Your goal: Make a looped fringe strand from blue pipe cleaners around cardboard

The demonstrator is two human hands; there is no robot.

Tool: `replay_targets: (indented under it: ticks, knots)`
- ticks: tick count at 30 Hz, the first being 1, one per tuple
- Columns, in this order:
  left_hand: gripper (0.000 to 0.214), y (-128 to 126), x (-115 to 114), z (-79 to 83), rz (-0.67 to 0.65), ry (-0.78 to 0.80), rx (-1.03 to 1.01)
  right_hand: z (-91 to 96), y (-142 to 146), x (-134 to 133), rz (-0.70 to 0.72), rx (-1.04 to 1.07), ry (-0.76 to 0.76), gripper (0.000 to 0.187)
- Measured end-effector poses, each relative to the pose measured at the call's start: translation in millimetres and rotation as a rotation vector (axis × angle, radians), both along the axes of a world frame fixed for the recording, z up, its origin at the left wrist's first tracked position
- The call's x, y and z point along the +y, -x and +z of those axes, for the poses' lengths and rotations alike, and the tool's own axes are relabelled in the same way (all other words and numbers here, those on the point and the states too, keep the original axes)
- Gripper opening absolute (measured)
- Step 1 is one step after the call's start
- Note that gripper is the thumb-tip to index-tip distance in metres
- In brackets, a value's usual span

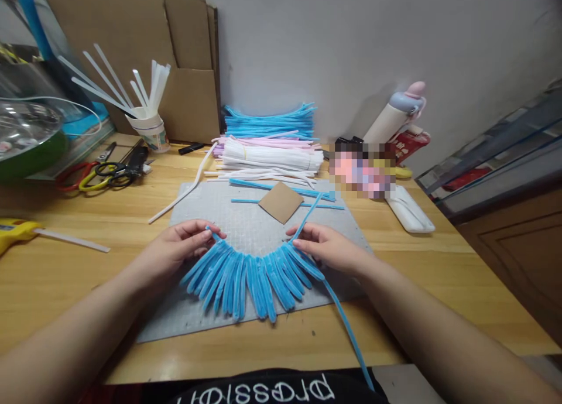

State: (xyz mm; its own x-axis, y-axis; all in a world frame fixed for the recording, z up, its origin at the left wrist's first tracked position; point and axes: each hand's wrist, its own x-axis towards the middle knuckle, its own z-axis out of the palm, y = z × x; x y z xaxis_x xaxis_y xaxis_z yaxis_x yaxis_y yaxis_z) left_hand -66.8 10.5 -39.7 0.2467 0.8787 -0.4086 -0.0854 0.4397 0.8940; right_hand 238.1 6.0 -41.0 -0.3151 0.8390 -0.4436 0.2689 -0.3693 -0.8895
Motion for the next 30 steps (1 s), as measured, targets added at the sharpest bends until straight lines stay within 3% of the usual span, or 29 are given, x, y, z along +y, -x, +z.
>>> replay_targets:
  ticks: [4,9,12,14,17,19,25,30]
  knots:
    - [0.025,-2.4,-7.2,12.9,-0.008,-0.078,-0.023,5.7,7.1,-5.4,0.040,0.053,0.056,0.030]
    - [0.013,-2.7,-19.8,30.0,-0.058,-0.224,-0.127,21.5,22.3,-9.9,-0.154,0.264,0.036,0.028]
    - [0.004,-5.9,-29.5,46.3,-0.128,-0.525,-0.152,34.4,31.5,-9.3,-0.261,0.292,-0.044,0.025]
    - [0.015,-8.5,-35.1,60.3,-0.233,-0.798,-0.066,41.7,35.3,-8.6,-0.302,0.261,-0.170,0.021]
    - [0.034,-14.0,-40.2,79.7,-0.483,-1.115,0.226,48.5,39.2,-9.8,-0.338,0.194,-0.425,0.016]
    - [0.038,-20.3,-41.8,87.0,-0.558,-1.261,0.423,49.8,42.0,-12.4,-0.360,0.146,-0.584,0.012]
    - [0.019,-44.2,-37.4,82.3,-0.352,-1.308,0.656,44.6,54.2,-24.0,-0.432,0.099,-0.922,0.007]
    - [0.011,-51.5,-26.4,75.8,-0.329,-1.317,0.751,35.5,62.9,-32.9,-0.461,0.148,-1.112,0.019]
